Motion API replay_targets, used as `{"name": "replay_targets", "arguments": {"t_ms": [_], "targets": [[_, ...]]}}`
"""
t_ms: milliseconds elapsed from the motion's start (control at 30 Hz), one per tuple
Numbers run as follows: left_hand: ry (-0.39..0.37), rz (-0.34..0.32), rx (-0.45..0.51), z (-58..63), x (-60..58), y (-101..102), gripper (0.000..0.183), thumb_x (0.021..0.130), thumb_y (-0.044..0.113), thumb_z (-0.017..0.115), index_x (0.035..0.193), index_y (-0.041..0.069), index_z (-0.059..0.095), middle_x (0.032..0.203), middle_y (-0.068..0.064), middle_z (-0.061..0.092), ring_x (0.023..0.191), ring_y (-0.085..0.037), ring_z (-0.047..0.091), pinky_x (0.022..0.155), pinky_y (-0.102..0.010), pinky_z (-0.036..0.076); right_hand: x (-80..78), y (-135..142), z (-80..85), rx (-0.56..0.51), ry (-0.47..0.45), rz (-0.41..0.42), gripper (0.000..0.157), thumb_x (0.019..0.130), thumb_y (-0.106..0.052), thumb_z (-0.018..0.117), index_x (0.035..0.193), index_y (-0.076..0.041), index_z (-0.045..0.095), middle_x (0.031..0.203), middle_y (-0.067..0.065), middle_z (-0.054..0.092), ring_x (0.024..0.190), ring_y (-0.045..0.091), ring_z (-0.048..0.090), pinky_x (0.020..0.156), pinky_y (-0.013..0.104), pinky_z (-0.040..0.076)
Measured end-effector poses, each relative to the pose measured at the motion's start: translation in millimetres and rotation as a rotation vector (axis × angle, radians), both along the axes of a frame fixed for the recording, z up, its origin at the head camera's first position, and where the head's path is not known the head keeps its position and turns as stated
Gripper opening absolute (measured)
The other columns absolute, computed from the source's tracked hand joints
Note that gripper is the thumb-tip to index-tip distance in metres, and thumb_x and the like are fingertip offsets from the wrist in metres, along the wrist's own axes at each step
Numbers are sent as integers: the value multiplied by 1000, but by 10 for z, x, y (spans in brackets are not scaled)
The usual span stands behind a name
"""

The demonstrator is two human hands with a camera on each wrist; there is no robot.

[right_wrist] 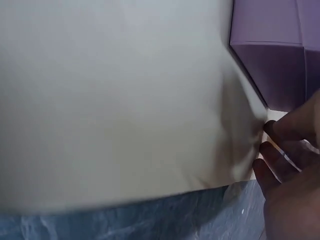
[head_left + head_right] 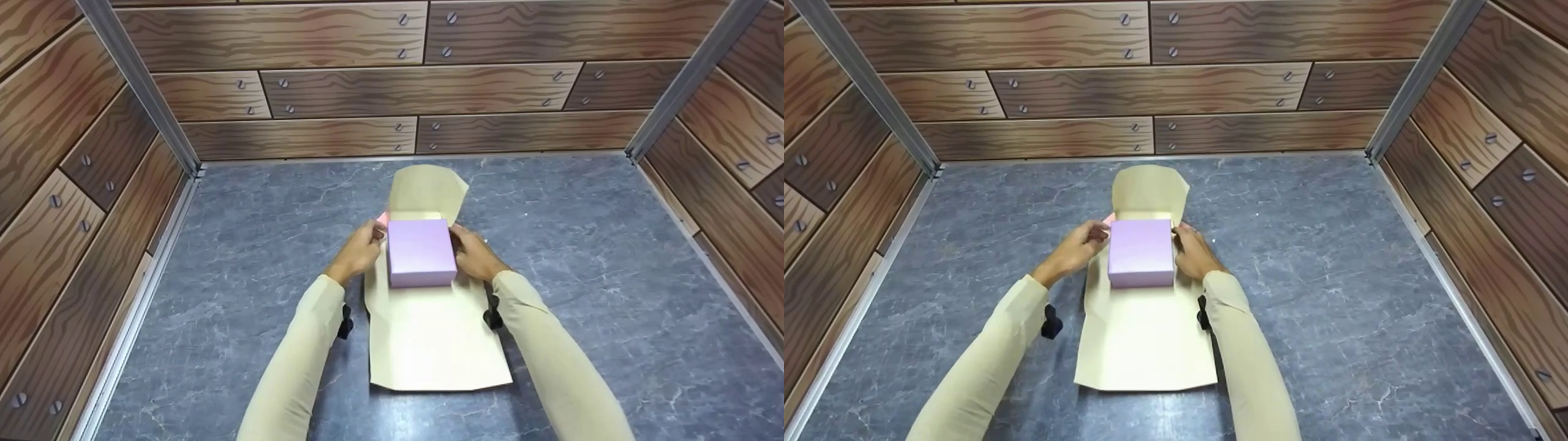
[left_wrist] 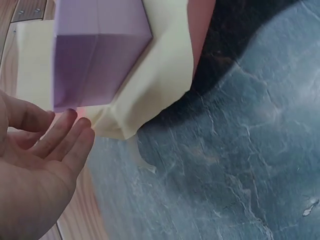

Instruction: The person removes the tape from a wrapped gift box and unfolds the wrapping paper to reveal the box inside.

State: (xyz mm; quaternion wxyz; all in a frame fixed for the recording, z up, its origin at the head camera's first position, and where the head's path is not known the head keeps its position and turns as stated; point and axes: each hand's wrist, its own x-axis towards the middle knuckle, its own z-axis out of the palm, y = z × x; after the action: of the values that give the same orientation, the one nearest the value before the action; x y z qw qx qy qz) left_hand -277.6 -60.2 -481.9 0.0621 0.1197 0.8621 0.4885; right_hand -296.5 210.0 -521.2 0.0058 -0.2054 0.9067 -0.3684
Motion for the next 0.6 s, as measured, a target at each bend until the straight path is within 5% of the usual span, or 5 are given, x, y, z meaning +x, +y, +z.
{"name": "replay_targets", "arguments": {"t_ms": [267,600], "targets": [[-56,-23,-65,-67,-56,14,37,102,0,38,137,-8,51,140,-25,55,136,-34,49,115,-42,37,-24,6,12,-25,-113,17,72,82,17,48,152,8,34,147,31,46,138,44,43,119,54,29],[-57,-105,-286,-128,-196,13,48,100,-4,39,148,-5,41,155,-22,41,147,-32,33,122,-40,25,-129,32,36,132,-94,26,71,84,11,50,151,16,25,158,36,22,148,50,19,123,56,12]]}}
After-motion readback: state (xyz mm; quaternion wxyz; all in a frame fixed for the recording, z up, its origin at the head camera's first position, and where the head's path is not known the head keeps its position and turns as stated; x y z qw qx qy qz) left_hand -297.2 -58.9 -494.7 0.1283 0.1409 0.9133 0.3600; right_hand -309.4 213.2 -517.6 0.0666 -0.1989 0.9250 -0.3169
